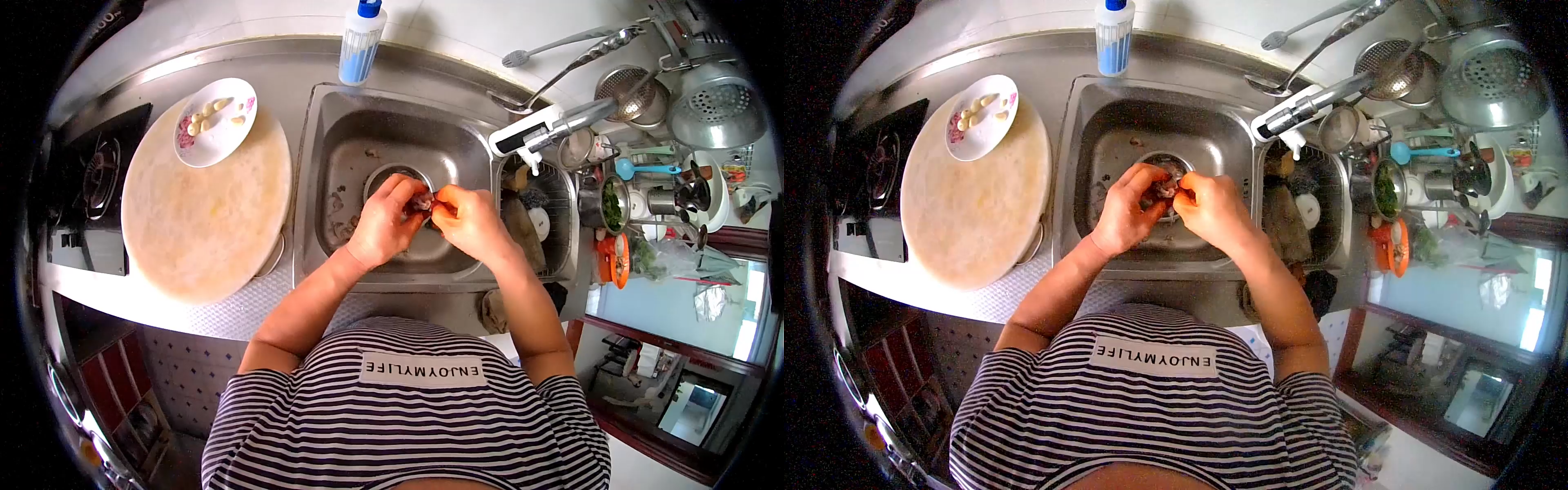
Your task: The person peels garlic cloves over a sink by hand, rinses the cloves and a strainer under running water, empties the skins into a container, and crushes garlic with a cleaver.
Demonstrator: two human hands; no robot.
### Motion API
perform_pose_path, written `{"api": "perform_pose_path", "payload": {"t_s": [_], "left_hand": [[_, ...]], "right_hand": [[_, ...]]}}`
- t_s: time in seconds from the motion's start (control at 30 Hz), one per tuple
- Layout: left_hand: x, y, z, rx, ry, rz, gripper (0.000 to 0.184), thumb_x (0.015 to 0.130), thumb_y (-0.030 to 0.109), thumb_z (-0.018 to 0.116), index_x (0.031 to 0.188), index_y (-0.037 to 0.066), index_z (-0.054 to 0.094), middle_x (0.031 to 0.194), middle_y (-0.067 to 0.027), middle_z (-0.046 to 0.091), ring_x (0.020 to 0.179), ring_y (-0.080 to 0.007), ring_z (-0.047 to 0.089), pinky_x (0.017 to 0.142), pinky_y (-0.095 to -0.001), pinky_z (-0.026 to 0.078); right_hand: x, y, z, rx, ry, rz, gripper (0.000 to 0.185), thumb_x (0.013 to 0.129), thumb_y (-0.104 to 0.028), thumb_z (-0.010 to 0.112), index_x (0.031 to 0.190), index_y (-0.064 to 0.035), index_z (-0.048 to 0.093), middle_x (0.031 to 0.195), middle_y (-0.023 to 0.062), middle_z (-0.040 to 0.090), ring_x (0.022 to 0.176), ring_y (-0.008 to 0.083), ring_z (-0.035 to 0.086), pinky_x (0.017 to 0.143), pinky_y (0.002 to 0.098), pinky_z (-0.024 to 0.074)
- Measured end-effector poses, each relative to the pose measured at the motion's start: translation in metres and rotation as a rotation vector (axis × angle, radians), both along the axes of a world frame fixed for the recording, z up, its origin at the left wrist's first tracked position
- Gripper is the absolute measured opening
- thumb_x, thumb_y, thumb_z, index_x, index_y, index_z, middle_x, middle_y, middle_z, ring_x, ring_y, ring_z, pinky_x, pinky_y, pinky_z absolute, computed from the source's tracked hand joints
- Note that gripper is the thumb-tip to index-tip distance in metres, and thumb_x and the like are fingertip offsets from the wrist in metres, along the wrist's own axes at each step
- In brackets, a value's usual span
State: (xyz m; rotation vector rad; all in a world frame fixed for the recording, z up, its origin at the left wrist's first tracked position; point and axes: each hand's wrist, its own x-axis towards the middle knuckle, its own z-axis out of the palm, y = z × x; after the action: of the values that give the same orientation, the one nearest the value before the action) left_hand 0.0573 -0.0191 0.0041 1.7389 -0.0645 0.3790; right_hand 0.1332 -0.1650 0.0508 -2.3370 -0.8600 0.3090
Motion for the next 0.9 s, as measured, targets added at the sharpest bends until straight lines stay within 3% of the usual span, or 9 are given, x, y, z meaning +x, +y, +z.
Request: {"api": "perform_pose_path", "payload": {"t_s": [0.13,0.2,0.3,0.33,0.43,0.6,0.73,0.83,0.9], "left_hand": [[0.002,0.000,-0.002,0.191,-0.100,0.060,0.033,0.071,-0.009,0.064,0.101,-0.001,0.055,0.094,-0.0129,0.056,0.082,-0.0252,0.061,0.070,-0.0316,0.052],[0.001,-0.001,-0.002,0.197,-0.083,0.027,0.032,0.072,-0.009,0.063,0.102,-0.001,0.055,0.094,-0.0129,0.056,0.082,-0.0235,0.062,0.070,-0.0314,0.052],[0.000,-0.002,-0.003,-0.403,0.146,-0.187,0.026,0.081,-0.009,0.056,0.106,-0.002,0.054,0.099,-0.0082,0.059,0.087,-0.0153,0.059,0.070,-0.0299,0.049],[-0.002,0.000,-0.005,-0.398,0.147,-0.196,0.026,0.081,-0.009,0.056,0.106,-0.002,0.054,0.099,-0.0082,0.059,0.087,-0.0153,0.059,0.070,-0.0299,0.049],[-0.004,-0.001,-0.004,-0.747,0.291,-0.314,0.028,0.085,-0.006,0.052,0.111,0.003,0.053,0.100,-0.0054,0.059,0.083,-0.0121,0.057,0.070,-0.0242,0.046],[0.004,0.003,-0.010,-1.049,0.289,-0.231,0.028,0.088,-0.001,0.049,0.115,0.006,0.052,0.107,-0.0015,0.057,0.094,-0.0120,0.053,0.082,-0.0250,0.043],[0.005,0.002,-0.011,-0.912,0.296,-0.210,0.031,0.088,0.003,0.054,0.119,0.007,0.052,0.108,-0.0019,0.057,0.096,-0.0111,0.052,0.083,-0.0231,0.041],[0.002,-0.002,-0.024,-0.914,0.381,-0.231,0.031,0.088,0.005,0.057,0.119,0.007,0.053,0.104,-0.0023,0.060,0.089,-0.0123,0.056,0.079,-0.0222,0.044],[0.002,-0.007,-0.012,-0.970,0.493,-0.271,0.028,0.089,0.006,0.057,0.117,0.004,0.052,0.103,-0.0059,0.062,0.083,-0.0140,0.060,0.076,-0.0232,0.048]], "right_hand": [[-0.002,0.000,-0.005,-0.064,-0.227,0.030,0.009,0.073,-0.006,0.063,0.074,0.0014,0.058,0.060,0.0200,0.055,0.052,0.0251,0.060,0.050,0.0344,0.0450],[0.002,-0.003,-0.012,0.029,-0.210,-0.017,0.012,0.070,-0.013,0.064,0.070,-0.0020,0.059,0.055,0.0189,0.054,0.050,0.0329,0.058,0.047,0.0367,0.0449],[0.011,-0.016,-0.020,0.125,-0.012,-0.120,0.012,0.072,-0.012,0.063,0.070,-0.0005,0.058,0.054,0.0138,0.056,0.046,0.0233,0.057,0.044,0.0328,0.0435],[0.013,-0.019,-0.026,0.129,-0.014,-0.129,0.012,0.072,-0.012,0.063,0.070,-0.0005,0.058,0.054,0.0138,0.056,0.046,0.0233,0.057,0.044,0.0328,0.0435],[0.014,-0.036,-0.046,0.304,0.499,-0.316,0.014,0.078,-0.010,0.059,0.072,0.0015,0.059,0.060,0.0025,0.058,0.048,0.0096,0.051,0.041,0.0270,0.0400],[-0.019,-0.067,-0.062,-0.176,0.004,-0.194,0.018,0.081,-0.020,0.060,0.078,-0.0021,0.061,0.062,0.0108,0.059,0.051,0.0262,0.057,0.049,0.0406,0.0447],[-0.035,-0.139,-0.052,-0.393,-0.207,-0.404,0.025,0.081,-0.023,0.063,0.097,-0.0055,0.056,0.092,0.0144,0.058,0.086,0.0343,0.058,0.072,0.0438,0.0463],[-0.043,-0.195,-0.050,-0.611,-0.141,-0.556,0.034,0.078,-0.022,0.066,0.102,-0.0043,0.052,0.101,0.0181,0.056,0.092,0.0358,0.057,0.075,0.0447,0.0464],[-0.051,-0.211,-0.052,-0.676,0.145,-0.633,0.041,0.074,-0.021,0.068,0.104,-0.0022,0.048,0.096,0.0207,0.058,0.091,0.0372,0.058,0.076,0.0452,0.0466]]}}
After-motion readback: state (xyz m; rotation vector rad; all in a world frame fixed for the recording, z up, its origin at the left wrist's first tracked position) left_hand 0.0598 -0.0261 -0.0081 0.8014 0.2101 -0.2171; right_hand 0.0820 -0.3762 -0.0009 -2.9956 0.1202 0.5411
